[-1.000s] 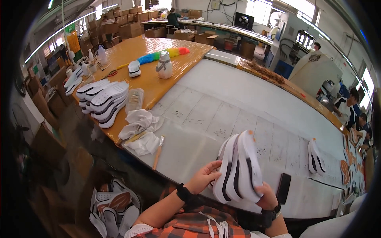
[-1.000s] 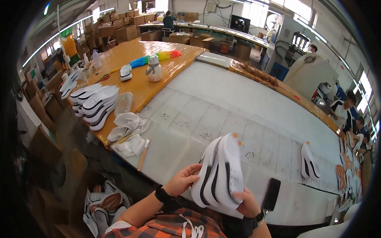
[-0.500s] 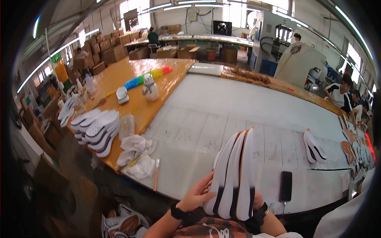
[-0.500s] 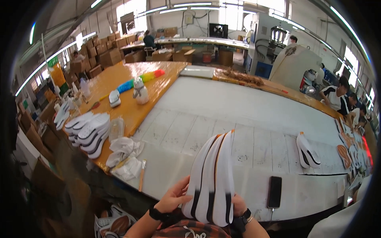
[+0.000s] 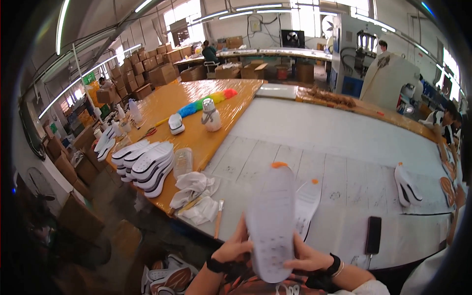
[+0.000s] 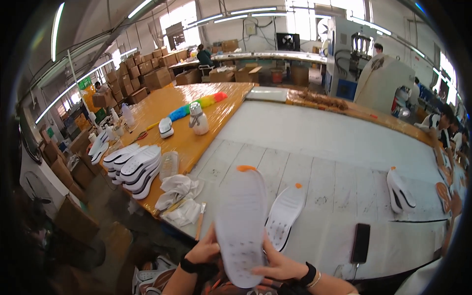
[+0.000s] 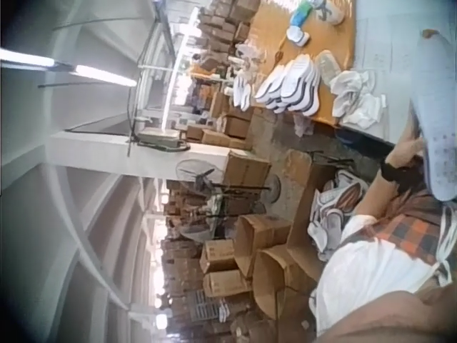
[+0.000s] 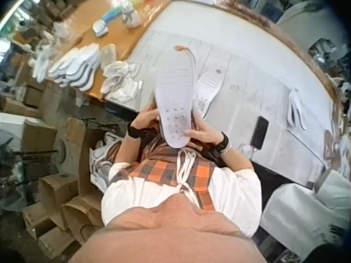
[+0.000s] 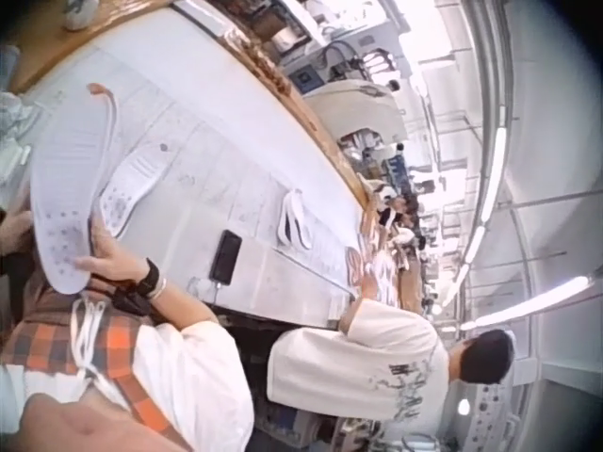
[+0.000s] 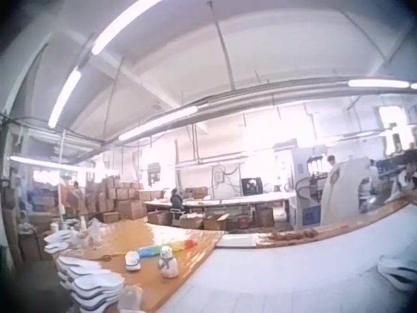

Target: The person picks up shoe soles from a conveyor table, stacks and aligns them by hand, and places them into a box.

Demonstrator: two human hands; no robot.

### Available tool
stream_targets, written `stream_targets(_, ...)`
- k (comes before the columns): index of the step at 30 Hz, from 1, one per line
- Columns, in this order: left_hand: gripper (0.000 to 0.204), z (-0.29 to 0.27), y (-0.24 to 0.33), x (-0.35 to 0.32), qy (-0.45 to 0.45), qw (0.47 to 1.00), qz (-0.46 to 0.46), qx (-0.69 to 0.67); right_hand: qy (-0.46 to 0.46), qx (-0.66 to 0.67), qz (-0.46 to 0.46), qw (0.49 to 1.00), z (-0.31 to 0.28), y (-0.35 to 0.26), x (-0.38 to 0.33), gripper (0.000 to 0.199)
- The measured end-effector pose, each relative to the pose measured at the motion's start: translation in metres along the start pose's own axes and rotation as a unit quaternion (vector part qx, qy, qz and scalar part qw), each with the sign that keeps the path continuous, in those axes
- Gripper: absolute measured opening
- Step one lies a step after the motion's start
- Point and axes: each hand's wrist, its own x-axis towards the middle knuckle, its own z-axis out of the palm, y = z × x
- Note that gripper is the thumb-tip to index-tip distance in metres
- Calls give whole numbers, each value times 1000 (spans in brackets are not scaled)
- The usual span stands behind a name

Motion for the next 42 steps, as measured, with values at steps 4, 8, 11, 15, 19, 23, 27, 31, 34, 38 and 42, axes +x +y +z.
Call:
stream_targets(4,56,-37,-12,-23,88,975,-59,-198,-182,-176,6,967,-17,-19,28,88)
stream_targets(8,58,-56,-38,-30,151,947,5,-282,-62,240,12,969,-29,6,30,65)
stream_targets(11,62,-49,-53,-33,178,920,38,-347,102,132,62,984,-26,31,20,60)
stream_targets(15,64,-33,-53,-27,106,898,68,-421,32,304,152,940,3,54,4,64)
stream_targets(19,64,-27,-40,-20,61,898,48,-433,3,127,73,989,21,29,10,85)
stream_targets(23,64,-22,-15,17,41,895,38,-442,-8,-187,-39,982,19,19,7,92)
stream_targets(27,63,-23,-29,8,18,889,7,-458,90,215,77,969,10,34,-6,100)
stream_targets(31,63,-20,-26,1,-1,881,-12,-472,86,431,77,895,10,53,-14,102)
stream_targets(34,63,-18,-28,-9,-21,870,-24,-492,107,316,73,940,10,49,-11,101)
stream_targets(38,62,-20,-14,10,-48,849,-27,-526,93,228,85,965,11,44,-3,98)
stream_targets(42,62,-16,-24,-9,-69,832,-2,-550,97,348,84,929,15,46,-1,92)
